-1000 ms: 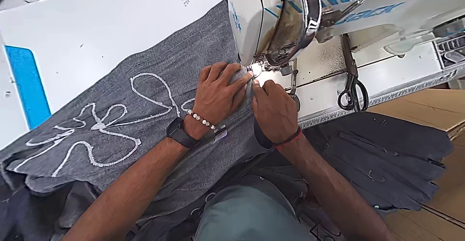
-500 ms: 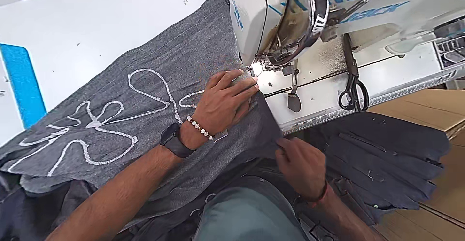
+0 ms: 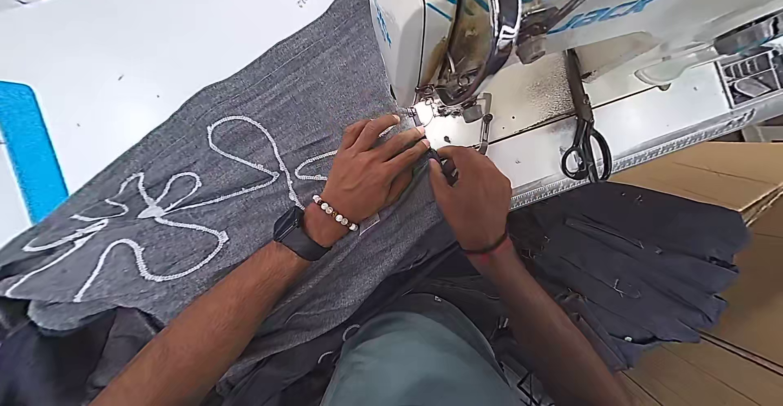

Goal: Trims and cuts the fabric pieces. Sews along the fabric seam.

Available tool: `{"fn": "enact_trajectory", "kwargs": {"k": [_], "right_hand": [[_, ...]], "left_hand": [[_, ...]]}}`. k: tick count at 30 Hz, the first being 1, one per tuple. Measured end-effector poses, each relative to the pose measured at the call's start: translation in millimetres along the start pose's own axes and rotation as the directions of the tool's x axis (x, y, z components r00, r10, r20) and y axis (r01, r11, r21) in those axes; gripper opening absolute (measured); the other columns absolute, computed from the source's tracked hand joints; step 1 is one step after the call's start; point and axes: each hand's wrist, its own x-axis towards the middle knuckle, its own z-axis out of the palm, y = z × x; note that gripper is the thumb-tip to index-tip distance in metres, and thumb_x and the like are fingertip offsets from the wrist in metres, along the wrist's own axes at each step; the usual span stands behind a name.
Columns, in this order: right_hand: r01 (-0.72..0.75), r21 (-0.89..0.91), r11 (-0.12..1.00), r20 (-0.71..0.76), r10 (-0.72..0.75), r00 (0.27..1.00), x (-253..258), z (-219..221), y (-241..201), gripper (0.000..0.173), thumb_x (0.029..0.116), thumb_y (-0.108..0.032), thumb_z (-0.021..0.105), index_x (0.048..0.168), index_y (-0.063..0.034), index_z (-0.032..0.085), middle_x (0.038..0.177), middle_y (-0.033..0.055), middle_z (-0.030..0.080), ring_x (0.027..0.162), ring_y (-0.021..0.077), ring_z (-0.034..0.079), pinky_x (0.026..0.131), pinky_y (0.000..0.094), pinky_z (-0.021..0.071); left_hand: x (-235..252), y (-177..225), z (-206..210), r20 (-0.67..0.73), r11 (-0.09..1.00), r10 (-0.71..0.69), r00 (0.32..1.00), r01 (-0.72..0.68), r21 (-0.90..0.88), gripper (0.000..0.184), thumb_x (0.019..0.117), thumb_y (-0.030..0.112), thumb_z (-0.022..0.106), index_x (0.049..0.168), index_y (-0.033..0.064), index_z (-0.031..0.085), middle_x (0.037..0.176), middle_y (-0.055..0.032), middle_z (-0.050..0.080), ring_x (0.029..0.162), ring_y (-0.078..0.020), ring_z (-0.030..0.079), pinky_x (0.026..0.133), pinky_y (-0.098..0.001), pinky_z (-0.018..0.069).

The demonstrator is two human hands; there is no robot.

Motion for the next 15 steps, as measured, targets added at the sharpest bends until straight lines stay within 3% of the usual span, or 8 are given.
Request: {"fn": "enact_trajectory", "kwargs": {"k": [3, 5, 9, 15], "right_hand": [[0.112, -0.068, 0.991, -0.093, -0.118, 0.989, -7, 9, 4, 0.017, 0.0990, -0.021, 0.061, 0.102, -0.0115, 0.075, 0.076, 0.0030, 0.069, 0.063, 0.0198, 0.066, 0.049, 0.0373, 0.0486], [0.197, -0.087, 0.977, -0.102, -0.205, 0.973, -16, 8, 11, 0.022, 0.1000, -0.019, 0.061, 0.111, -0.0107, 0.078, 0.070, 0.0031, 0.067, 0.056, 0.0190, 0.063, 0.046, 0.0354, 0.0455], [0.265, -0.167, 0.950, 0.025, -0.265, 0.964, -20, 1, 13, 0.031, 0.1009, -0.019, 0.056, 0.124, -0.0115, 0.075, 0.056, 0.0023, 0.056, 0.045, 0.0199, 0.053, 0.039, 0.0349, 0.0360], [0.327, -0.203, 0.923, 0.169, -0.296, 0.940, -19, -7, 17, 0.040, 0.1006, -0.019, 0.051, 0.136, -0.0124, 0.068, 0.054, 0.0019, 0.052, 0.043, 0.0218, 0.051, 0.039, 0.0360, 0.0344]], "left_hand": [[0, 0, 3, -0.044, 0.999, -0.032, 0.999, 0.032, 0.012, 0.038, 0.1035, 0.031, 0.050, 0.137, 0.0283, 0.068, 0.143, 0.0087, 0.063, 0.139, -0.0246, 0.048, 0.113, -0.0468, 0.0338], [0, 1, 3, -0.047, 0.999, -0.037, 0.998, 0.038, 0.026, 0.039, 0.1029, 0.031, 0.049, 0.137, 0.0288, 0.067, 0.143, 0.0093, 0.063, 0.139, -0.0233, 0.048, 0.112, -0.0462, 0.0336], [-1, -1, 3, -0.028, 0.999, -0.015, 1.000, 0.014, -0.032, 0.037, 0.1032, 0.030, 0.051, 0.135, 0.0283, 0.069, 0.143, 0.0071, 0.063, 0.139, -0.0244, 0.048, 0.113, -0.0465, 0.0335], [-1, -5, 1, -0.012, 0.998, 0.047, 0.999, -0.048, -0.051, 0.035, 0.1020, 0.029, 0.051, 0.131, 0.0303, 0.071, 0.145, 0.0035, 0.062, 0.140, -0.0282, 0.047, 0.113, -0.0490, 0.0330]]}}
